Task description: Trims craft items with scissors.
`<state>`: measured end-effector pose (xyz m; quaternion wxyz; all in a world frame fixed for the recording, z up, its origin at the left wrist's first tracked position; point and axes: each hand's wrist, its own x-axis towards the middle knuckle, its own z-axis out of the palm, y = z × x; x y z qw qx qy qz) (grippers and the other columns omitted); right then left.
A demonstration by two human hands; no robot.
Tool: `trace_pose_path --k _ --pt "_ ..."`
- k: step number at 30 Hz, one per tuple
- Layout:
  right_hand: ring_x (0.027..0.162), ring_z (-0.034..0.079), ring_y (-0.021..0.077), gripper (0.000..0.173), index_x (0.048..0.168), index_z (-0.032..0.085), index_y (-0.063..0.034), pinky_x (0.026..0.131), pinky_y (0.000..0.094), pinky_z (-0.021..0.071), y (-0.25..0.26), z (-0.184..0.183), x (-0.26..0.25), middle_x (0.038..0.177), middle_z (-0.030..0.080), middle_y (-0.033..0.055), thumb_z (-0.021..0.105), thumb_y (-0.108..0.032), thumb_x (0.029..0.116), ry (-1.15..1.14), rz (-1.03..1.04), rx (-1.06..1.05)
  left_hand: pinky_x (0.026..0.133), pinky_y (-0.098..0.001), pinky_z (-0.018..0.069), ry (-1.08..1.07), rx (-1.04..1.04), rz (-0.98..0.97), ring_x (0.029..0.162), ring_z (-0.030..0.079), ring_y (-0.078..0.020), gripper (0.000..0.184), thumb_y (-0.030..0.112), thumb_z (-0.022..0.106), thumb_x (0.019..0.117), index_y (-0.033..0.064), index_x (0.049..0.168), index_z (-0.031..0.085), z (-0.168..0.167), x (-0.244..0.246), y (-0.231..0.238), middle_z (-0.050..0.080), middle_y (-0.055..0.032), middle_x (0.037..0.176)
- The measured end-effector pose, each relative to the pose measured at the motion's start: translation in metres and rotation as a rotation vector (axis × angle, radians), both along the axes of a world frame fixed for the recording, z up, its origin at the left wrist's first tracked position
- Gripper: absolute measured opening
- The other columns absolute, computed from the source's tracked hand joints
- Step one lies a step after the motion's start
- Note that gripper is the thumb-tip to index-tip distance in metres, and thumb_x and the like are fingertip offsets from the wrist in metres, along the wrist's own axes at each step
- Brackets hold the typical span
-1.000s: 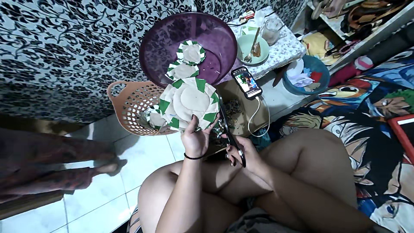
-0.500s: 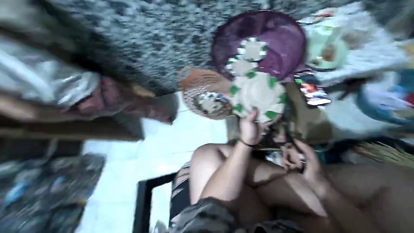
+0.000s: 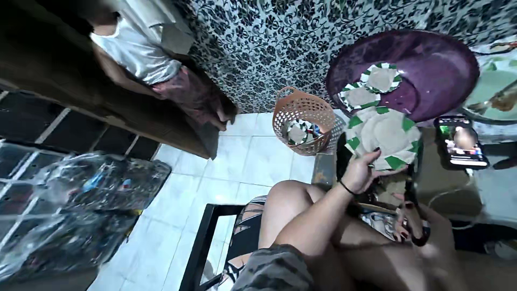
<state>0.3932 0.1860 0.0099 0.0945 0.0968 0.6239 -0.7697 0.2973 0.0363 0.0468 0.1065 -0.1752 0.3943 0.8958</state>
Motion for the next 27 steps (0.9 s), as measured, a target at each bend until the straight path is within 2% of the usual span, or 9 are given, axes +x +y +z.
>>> trace_pose_path --k 3,4,6,9,12,16,22,24,27 --pt "0.041 0.049 0.0012 0.037 0.120 0.059 -0.0051 0.039 0.0186 0.0453 -0.003 0.014 0.000 0.058 0.054 -0.0088 0.028 -0.016 0.1055 -0.172 -0.007 -0.228 0.085 -0.0440 0.0614 0.046 -0.073 0.022 0.094 0.071 -0.0250 0.025 0.003 0.045 0.1049 -0.0035 0.129 0.052 0.000 0.004 -0.001 0.068 -0.0157 0.109" --pt "0.041 0.047 0.0008 0.038 0.120 0.059 -0.0057 0.039 0.0185 0.0439 -0.004 0.018 0.000 0.059 0.054 -0.0086 0.027 -0.018 0.1038 -0.203 -0.007 -0.258 0.086 -0.0449 0.0618 0.073 -0.082 0.026 0.094 0.072 -0.0262 0.024 0.002 0.045 0.1037 -0.0046 0.125 0.054 -0.004 0.004 0.000 0.069 -0.0162 0.108" --pt "0.042 0.046 0.0019 0.028 0.122 0.060 -0.0014 0.039 0.0201 0.0438 -0.006 0.023 0.000 0.061 0.053 -0.0065 0.044 -0.012 0.1018 -0.223 -0.029 -0.200 0.089 -0.0479 0.0613 0.109 -0.089 0.024 0.095 0.072 -0.0290 0.025 0.002 0.041 0.1035 -0.0063 0.121 0.056 -0.009 0.004 0.001 0.070 -0.0174 0.107" --pt "0.047 0.050 0.0045 0.033 0.130 0.061 0.0023 0.045 0.0233 0.0483 -0.003 0.022 0.000 0.069 0.057 -0.0020 0.061 -0.011 0.0992 -0.165 0.040 0.050 0.088 -0.0491 0.0612 0.158 -0.117 0.031 0.097 0.072 -0.0281 0.028 0.007 0.035 0.1030 -0.0006 0.123 0.054 -0.013 0.004 0.004 0.069 -0.0139 0.109" --pt "0.048 0.051 0.0040 0.034 0.128 0.062 0.0020 0.046 0.0223 0.0475 -0.004 0.017 0.003 0.068 0.058 -0.0013 0.066 -0.014 0.0977 -0.135 0.051 0.087 0.086 -0.0495 0.0616 0.212 -0.146 0.032 0.099 0.072 -0.0266 0.032 0.017 0.036 0.1004 0.0071 0.126 0.052 -0.017 0.003 0.004 0.070 -0.0100 0.112" --pt "0.049 0.050 0.0040 0.038 0.128 0.062 0.0008 0.047 0.0222 0.0478 -0.004 0.018 0.006 0.071 0.059 0.0000 0.070 -0.018 0.0966 -0.171 0.068 0.071 0.082 -0.0410 0.0614 0.238 -0.170 0.076 0.097 0.071 -0.0178 0.030 0.027 0.036 0.0996 0.0146 0.121 0.054 -0.022 0.004 0.005 0.070 -0.0027 0.109" --pt "0.048 0.054 0.0055 0.037 0.126 0.062 -0.0012 0.047 0.0223 0.0509 -0.006 0.018 0.009 0.072 0.061 0.0014 0.071 -0.022 0.0969 -0.208 0.111 0.069 0.082 -0.0440 0.0612 0.326 0.003 0.081 0.095 0.071 -0.0204 0.035 0.038 0.060 0.0908 0.0176 0.119 0.057 -0.031 0.002 0.001 0.072 -0.0048 0.108" --pt "0.050 0.056 0.0057 0.038 0.124 0.064 -0.0015 0.048 0.0222 0.0525 -0.007 0.019 0.010 0.082 0.064 0.0041 0.074 -0.023 0.0948 -0.192 0.102 0.098 0.084 -0.0457 0.0605 0.338 0.008 0.063 0.098 0.071 -0.0217 0.040 0.041 0.063 0.0881 0.0164 0.119 0.058 -0.032 0.001 0.000 0.072 -0.0060 0.109" --pt "0.058 0.059 0.0072 0.041 0.124 0.066 -0.0017 0.054 0.0217 0.0570 -0.007 0.019 0.009 0.107 0.058 0.0109 0.077 -0.024 0.0924 -0.177 0.103 0.164 0.084 -0.0461 0.0605 0.355 0.026 0.042 0.097 0.071 -0.0238 0.046 0.045 0.070 0.0829 0.0148 0.116 0.062 -0.034 -0.001 -0.001 0.072 -0.0085 0.110"
